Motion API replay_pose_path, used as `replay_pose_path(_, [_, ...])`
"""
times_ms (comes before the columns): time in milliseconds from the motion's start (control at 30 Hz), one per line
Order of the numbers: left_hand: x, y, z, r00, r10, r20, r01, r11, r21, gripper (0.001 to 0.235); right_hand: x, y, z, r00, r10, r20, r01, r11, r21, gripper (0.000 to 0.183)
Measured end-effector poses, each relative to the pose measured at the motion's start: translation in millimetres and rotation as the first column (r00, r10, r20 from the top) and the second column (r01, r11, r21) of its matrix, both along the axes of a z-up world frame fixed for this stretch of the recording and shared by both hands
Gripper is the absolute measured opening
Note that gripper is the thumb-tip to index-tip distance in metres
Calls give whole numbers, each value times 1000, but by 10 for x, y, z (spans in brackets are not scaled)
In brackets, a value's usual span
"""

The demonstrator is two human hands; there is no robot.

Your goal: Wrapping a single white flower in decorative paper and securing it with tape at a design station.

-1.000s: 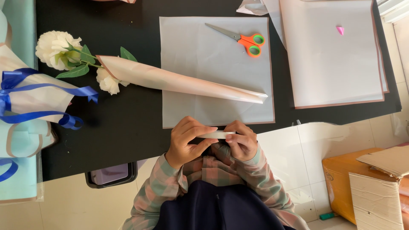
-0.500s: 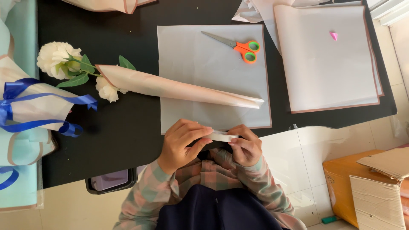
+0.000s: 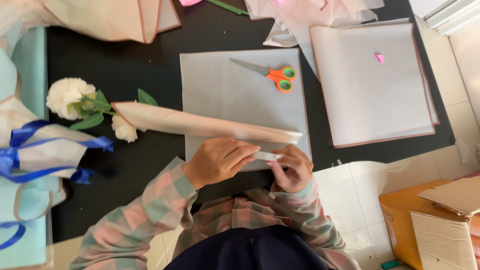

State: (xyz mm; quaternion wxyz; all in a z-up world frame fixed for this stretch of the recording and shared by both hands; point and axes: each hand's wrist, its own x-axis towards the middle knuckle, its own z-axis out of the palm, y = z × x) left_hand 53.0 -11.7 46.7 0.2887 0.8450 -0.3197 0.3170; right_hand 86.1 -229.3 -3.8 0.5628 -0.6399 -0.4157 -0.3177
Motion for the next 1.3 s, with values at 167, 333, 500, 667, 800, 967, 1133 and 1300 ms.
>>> replay_pose_path(167, [32, 100, -326, 1000, 3, 11, -1, 994, -109, 21, 94, 67, -12, 998, 62, 10, -62, 997, 51, 16])
replay_pose_path(333, [84, 135, -464, 999, -14, -31, 8, 982, -190, 23, 135, 35, -106, 997, 81, -16, -80, 996, 31, 9])
replay_pose_path(500, [105, 50, -386, 998, -55, 25, 60, 965, -254, 26, 137, 33, -155, 995, 102, 20, -102, 995, -7, 8])
replay_pose_path(667, [57, 16, -528, 997, -76, 22, 79, 958, -276, 23, 137, 58, -149, 989, 146, -18, -146, 989, 8, 7])
replay_pose_path(800, [73, 4, -600, 997, -79, 18, 80, 954, -287, 24, 141, 16, -120, 984, 176, -5, -176, 984, -11, 13])
replay_pose_path(967, [99, -9, -623, 997, -74, 39, 82, 947, -310, 25, 120, 7, -107, 993, 115, 30, -114, 993, -25, 12])
replay_pose_path(1133, [122, -8, -548, 997, -43, 72, 63, 951, -302, 32, 125, 17, -93, 994, 85, 74, -78, 993, -87, 8])
replay_pose_path(1300, [117, 17, -555, 999, -51, 16, 53, 947, -318, 26, 129, 96, -43, 996, 87, -25, -89, 995, -48, 6])
